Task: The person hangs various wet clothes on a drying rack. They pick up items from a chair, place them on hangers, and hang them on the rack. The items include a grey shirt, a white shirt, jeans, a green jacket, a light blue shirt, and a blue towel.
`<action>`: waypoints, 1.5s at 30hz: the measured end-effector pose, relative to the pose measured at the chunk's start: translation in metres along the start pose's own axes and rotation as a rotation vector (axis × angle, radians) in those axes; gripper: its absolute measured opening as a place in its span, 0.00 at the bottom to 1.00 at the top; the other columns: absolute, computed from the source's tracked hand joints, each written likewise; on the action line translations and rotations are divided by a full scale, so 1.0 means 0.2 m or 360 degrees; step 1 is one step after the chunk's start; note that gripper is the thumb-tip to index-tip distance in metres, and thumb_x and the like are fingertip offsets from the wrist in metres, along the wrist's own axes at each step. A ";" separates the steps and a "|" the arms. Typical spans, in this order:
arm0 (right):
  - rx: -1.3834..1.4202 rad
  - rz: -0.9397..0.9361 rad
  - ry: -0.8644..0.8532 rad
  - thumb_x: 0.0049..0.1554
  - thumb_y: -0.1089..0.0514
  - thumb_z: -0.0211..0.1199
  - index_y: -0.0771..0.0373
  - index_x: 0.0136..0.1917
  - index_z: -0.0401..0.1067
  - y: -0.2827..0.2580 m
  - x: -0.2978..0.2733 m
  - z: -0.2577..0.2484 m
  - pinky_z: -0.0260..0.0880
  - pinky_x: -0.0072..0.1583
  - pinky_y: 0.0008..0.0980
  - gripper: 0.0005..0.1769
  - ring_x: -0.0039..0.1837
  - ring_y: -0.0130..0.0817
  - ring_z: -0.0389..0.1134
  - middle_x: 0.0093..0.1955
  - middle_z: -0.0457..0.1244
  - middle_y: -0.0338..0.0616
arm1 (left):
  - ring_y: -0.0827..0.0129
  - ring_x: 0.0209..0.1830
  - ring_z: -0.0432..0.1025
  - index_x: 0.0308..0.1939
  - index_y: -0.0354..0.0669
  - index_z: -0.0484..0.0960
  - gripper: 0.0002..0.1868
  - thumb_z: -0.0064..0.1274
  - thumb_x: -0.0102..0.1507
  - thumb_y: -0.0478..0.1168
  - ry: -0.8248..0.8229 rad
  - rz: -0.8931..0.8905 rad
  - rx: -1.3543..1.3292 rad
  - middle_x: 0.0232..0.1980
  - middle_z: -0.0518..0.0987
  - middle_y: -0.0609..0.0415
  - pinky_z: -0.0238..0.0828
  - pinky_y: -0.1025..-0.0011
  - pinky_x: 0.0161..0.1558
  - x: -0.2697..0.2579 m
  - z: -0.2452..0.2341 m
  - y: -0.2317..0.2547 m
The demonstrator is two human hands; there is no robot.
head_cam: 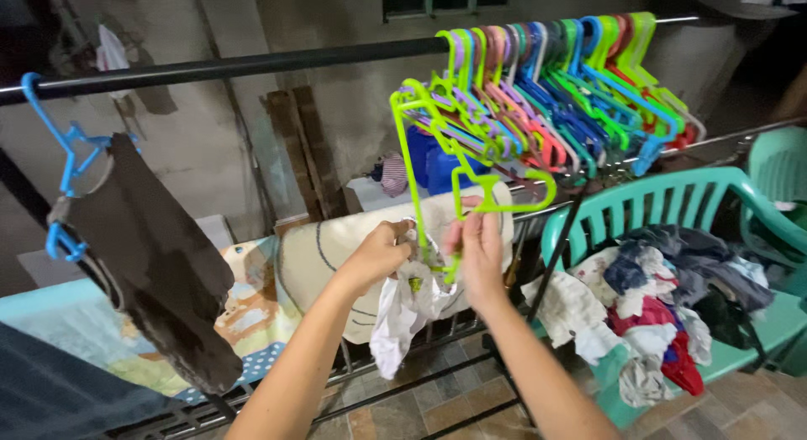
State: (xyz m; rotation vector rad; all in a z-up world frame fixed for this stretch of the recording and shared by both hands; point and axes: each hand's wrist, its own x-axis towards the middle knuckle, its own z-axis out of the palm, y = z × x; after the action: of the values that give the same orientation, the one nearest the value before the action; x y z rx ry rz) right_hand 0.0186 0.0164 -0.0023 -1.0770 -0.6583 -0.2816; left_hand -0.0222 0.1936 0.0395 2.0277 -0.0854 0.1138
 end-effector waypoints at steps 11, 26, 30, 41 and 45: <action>-0.1435 -0.0040 -0.0258 0.64 0.56 0.54 0.64 0.52 0.71 -0.10 -0.13 -0.37 0.71 0.41 0.38 0.10 0.37 0.40 0.72 0.34 0.68 0.49 | 0.61 0.33 0.80 0.42 0.33 0.86 0.14 0.53 0.58 0.38 0.0481 -0.0025 0.0157 0.38 0.85 0.44 0.78 0.63 0.34 0.15 0.07 -0.33; -0.2285 0.0013 -0.0868 0.61 0.51 0.59 0.63 0.46 0.69 -0.49 0.05 -0.62 0.65 0.41 0.54 0.12 0.41 0.61 0.68 0.36 0.67 0.58 | 0.60 0.50 0.77 0.43 0.51 0.91 0.12 0.63 0.55 0.40 0.0012 0.0458 0.0509 0.54 0.83 0.51 0.73 0.67 0.53 0.20 0.15 -0.19; -0.1983 0.0273 -0.0740 0.62 0.49 0.60 0.64 0.45 0.71 -0.61 0.16 -0.47 0.69 0.42 0.42 0.14 0.37 0.44 0.71 0.33 0.68 0.50 | 0.56 0.54 0.77 0.39 0.43 0.89 0.06 0.64 0.59 0.39 0.0364 0.1192 0.0361 0.57 0.81 0.44 0.73 0.64 0.54 0.17 0.04 -0.08; -0.0280 0.0883 -0.1118 0.56 0.62 0.58 0.69 0.76 0.57 -0.42 0.44 0.23 0.64 0.65 0.31 0.36 0.63 0.29 0.68 0.60 0.69 0.44 | 0.55 0.64 0.65 0.67 0.38 0.74 0.26 0.50 0.70 0.50 0.1379 0.0757 0.0269 0.64 0.72 0.40 0.62 0.64 0.65 0.04 -0.34 -0.22; -0.0103 0.0660 -0.1117 0.60 0.57 0.59 0.69 0.77 0.59 -0.35 0.48 0.76 0.62 0.68 0.30 0.34 0.68 0.29 0.65 0.65 0.67 0.45 | 0.55 0.72 0.60 0.74 0.37 0.65 0.34 0.43 0.71 0.56 0.1193 0.0506 -0.0075 0.72 0.65 0.40 0.55 0.66 0.71 -0.17 -0.48 -0.16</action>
State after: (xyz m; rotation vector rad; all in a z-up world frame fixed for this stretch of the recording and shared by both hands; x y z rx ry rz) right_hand 0.0028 0.1268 0.1537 -1.3514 -1.0237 0.4615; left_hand -0.0557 0.2939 0.0485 1.7916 0.0649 1.0446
